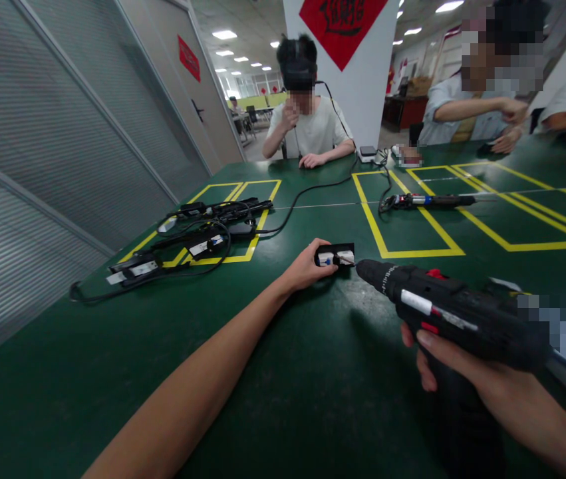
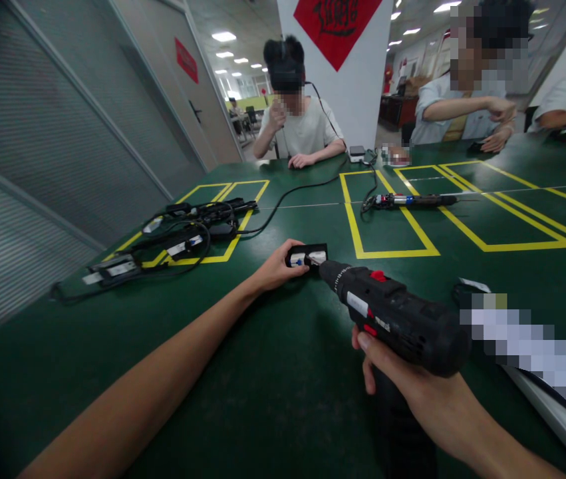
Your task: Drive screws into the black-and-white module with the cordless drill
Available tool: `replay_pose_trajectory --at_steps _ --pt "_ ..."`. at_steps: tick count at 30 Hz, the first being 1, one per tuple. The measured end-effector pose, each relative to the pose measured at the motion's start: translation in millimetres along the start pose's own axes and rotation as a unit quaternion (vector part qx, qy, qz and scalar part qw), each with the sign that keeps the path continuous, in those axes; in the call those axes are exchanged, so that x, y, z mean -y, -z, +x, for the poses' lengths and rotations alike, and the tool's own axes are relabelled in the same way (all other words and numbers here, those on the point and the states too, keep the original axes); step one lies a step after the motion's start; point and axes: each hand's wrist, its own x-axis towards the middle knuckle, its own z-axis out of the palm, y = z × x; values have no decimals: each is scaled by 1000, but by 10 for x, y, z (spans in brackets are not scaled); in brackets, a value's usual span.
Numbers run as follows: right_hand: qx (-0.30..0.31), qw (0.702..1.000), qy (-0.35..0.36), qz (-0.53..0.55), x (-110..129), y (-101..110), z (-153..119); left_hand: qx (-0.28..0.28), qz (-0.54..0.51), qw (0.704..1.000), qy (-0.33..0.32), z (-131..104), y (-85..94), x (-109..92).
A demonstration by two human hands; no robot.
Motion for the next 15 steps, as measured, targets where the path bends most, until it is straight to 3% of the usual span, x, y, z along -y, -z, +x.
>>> replay_pose_trajectory --at_steps 15 --pt "-9 999 -7 -34 -27 11 21 7 -12 1000 9 0 6 -8"
